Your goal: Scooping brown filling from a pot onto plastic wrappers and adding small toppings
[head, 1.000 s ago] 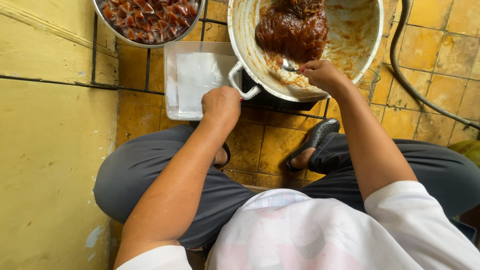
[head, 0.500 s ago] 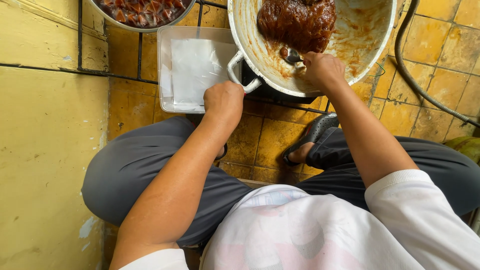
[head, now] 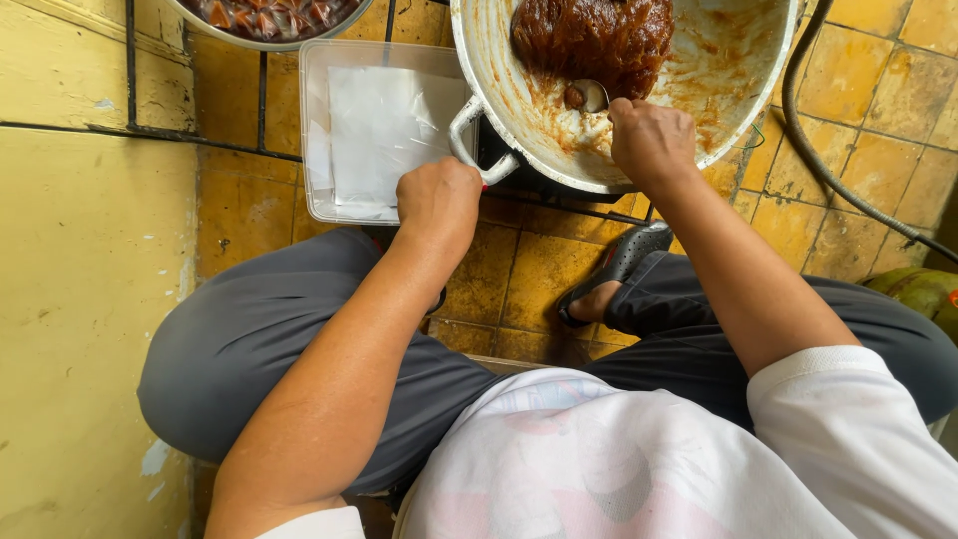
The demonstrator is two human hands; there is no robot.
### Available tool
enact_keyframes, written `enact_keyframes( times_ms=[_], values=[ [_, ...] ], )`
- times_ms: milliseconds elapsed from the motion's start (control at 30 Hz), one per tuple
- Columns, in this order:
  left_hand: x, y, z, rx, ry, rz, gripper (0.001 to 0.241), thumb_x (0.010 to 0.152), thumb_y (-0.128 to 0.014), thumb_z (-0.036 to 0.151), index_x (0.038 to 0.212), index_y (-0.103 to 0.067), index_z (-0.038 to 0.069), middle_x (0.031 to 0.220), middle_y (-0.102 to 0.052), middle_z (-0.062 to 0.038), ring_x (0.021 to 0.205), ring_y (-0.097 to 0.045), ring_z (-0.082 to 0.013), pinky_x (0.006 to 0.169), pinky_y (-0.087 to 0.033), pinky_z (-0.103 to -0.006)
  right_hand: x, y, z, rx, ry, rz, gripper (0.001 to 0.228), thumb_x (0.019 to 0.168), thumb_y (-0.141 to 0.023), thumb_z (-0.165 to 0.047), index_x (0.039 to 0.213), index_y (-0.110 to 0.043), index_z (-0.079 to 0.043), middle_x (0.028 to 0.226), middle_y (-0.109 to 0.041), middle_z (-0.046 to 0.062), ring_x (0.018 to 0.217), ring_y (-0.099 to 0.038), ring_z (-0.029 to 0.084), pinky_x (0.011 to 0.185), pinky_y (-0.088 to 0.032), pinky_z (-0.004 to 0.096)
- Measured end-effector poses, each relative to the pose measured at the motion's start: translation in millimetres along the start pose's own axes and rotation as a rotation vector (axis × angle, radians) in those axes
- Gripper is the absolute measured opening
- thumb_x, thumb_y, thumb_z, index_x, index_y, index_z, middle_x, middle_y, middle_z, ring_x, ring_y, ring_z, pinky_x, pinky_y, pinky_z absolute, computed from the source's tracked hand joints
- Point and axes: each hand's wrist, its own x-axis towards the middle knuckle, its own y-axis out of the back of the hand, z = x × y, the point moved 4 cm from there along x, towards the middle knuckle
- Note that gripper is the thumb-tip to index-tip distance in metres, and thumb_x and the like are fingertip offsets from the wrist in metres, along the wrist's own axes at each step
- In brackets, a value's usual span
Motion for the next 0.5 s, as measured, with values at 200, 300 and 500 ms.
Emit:
enact_keyframes(
  times_ms=[200, 300, 500],
  values=[
    [-12, 22, -2, -0.149, -0.086, 0.072, 0.019, 0.084, -0.056, -0.007, 0.086, -0.074, -0.002, 0.073, -0.066, -0.012, 0.073, -0.075, -0.0359, 0.062, -0.06, -0.0558, -11, 11, -5, 0.031, 0.047, 0.136, 0.022, 0.097, -0.048, -0.007, 0.1, -0.07, -0.012, 0.084, -0.073, 0.01, 0.066, -0.072, 0.028, 0.065, -0.057, 0.043],
    [-10, 18, -1, -0.159, -0.076, 0.087, 0.019, 0.084, -0.056, -0.007, 0.086, -0.074, -0.003, 0.073, -0.066, -0.011, 0.073, -0.075, -0.0362, 0.062, -0.06, -0.0559, -13, 11, -1, 0.077, 0.029, 0.11, 0.024, 0.098, -0.047, -0.011, 0.103, -0.07, -0.011, 0.085, -0.074, 0.012, 0.069, -0.072, 0.033, 0.065, -0.058, 0.048],
    [-6, 9, -1, -0.151, -0.082, 0.09, 0.018, 0.083, -0.056, -0.007, 0.085, -0.073, -0.003, 0.072, -0.063, -0.01, 0.072, -0.075, -0.0359, 0.061, -0.06, -0.0561, 0, -17, -4, 0.273, -0.129, 0.135, 0.023, 0.101, -0.048, -0.02, 0.091, -0.068, -0.012, 0.076, -0.07, 0.01, 0.069, -0.071, 0.035, 0.064, -0.053, 0.053]
  ],
)
